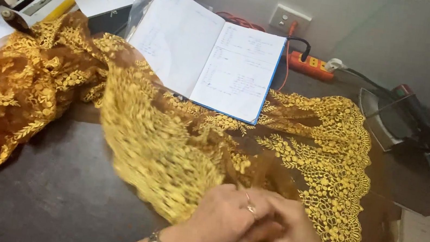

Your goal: Inspecting and smoothing out yellow lace fabric on a workbench while checking measurements in a notebook.

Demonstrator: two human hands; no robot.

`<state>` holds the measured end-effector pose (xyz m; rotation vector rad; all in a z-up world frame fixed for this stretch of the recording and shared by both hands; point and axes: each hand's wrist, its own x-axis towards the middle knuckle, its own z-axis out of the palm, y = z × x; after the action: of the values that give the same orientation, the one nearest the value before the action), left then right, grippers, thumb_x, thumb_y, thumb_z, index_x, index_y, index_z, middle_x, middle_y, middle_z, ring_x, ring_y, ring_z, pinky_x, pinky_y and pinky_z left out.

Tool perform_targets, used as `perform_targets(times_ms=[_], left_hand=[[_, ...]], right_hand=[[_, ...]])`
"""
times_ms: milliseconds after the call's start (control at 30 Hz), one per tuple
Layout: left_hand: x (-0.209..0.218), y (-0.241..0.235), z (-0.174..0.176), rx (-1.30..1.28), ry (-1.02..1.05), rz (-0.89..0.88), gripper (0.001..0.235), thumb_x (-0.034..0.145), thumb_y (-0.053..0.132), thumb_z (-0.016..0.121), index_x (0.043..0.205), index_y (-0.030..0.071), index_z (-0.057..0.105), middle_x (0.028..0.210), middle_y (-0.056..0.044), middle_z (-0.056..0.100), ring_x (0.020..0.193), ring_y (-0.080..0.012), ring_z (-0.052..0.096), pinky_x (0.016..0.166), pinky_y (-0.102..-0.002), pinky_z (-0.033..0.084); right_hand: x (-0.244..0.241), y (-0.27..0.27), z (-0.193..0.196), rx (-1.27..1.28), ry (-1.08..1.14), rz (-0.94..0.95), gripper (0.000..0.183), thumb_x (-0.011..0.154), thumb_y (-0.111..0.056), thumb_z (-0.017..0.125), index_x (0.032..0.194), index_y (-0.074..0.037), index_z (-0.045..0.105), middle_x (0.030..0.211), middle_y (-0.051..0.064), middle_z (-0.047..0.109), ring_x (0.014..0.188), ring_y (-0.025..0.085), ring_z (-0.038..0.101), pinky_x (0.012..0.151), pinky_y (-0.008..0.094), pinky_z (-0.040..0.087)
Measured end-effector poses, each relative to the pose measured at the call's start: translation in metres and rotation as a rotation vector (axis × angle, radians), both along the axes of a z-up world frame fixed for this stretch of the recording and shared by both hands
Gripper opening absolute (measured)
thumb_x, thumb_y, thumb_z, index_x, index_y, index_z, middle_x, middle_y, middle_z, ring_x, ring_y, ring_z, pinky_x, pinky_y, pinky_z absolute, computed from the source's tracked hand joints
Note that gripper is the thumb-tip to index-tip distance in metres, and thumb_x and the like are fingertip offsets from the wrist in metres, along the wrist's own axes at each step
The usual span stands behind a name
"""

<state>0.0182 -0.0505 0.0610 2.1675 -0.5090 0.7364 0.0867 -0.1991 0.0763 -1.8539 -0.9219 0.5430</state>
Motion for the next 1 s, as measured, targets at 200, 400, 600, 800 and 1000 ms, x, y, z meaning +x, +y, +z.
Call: perform_targets(times_ms=[200, 400, 600, 800, 1000], left_hand=[[-0.005, 0.022, -0.055, 0.184, 0.167, 0.149, 0.042, 0.089, 0.034, 0.069, 0.118, 0.008, 0.052, 0.092, -0.004, 0.057, 0.069, -0.0178, 0.059, 0.046, -0.033, 0.049], [-0.029, 0.04, -0.134, 0.297, 0.637, 0.132, 0.055, 0.086, 0.022, 0.064, 0.138, 0.015, 0.046, 0.113, -0.011, 0.061, 0.094, -0.0323, 0.055, 0.075, -0.045, 0.044], [-0.038, 0.061, -0.153, 0.369, 0.512, 0.126, 0.051, 0.087, 0.033, 0.066, 0.131, 0.014, 0.052, 0.126, -0.013, 0.053, 0.111, -0.0332, 0.051, 0.084, -0.046, 0.044], [-0.011, 0.034, -0.153, 0.36, 0.441, 0.115, 0.048, 0.085, 0.025, 0.068, 0.129, 0.013, 0.051, 0.125, -0.011, 0.053, 0.108, -0.0304, 0.052, 0.085, -0.044, 0.041], [0.006, 0.029, -0.154, 0.341, 0.414, 0.106, 0.066, 0.08, 0.04, 0.075, 0.133, 0.012, 0.047, 0.128, -0.012, 0.052, 0.114, -0.0287, 0.051, 0.09, -0.043, 0.043]], right_hand=[[0.019, -0.067, -0.026, -0.221, 0.359, -0.646, 0.051, 0.076, 0.023, 0.049, 0.109, -0.002, 0.078, 0.098, 0.02, 0.084, 0.079, 0.031, 0.079, 0.075, 0.04, 0.068], [0.033, -0.076, -0.023, -0.029, 0.468, -1.135, 0.036, 0.101, -0.022, 0.049, 0.122, 0.005, 0.059, 0.113, 0.016, 0.063, 0.103, 0.028, 0.059, 0.088, 0.039, 0.044], [0.023, -0.093, -0.037, -0.438, 0.333, -1.029, 0.043, 0.092, -0.03, 0.048, 0.134, -0.02, 0.053, 0.148, 0.003, 0.046, 0.136, 0.026, 0.041, 0.111, 0.053, 0.031], [0.01, -0.081, -0.076, -0.31, 0.132, -0.742, 0.034, 0.087, -0.026, 0.057, 0.119, -0.017, 0.065, 0.129, 0.003, 0.063, 0.119, 0.02, 0.058, 0.102, 0.046, 0.045], [-0.015, -0.032, -0.086, -0.701, -0.137, -0.172, 0.082, 0.082, -0.025, 0.074, 0.148, -0.03, 0.025, 0.16, -0.003, 0.01, 0.144, 0.018, 0.009, 0.114, 0.055, 0.012]])
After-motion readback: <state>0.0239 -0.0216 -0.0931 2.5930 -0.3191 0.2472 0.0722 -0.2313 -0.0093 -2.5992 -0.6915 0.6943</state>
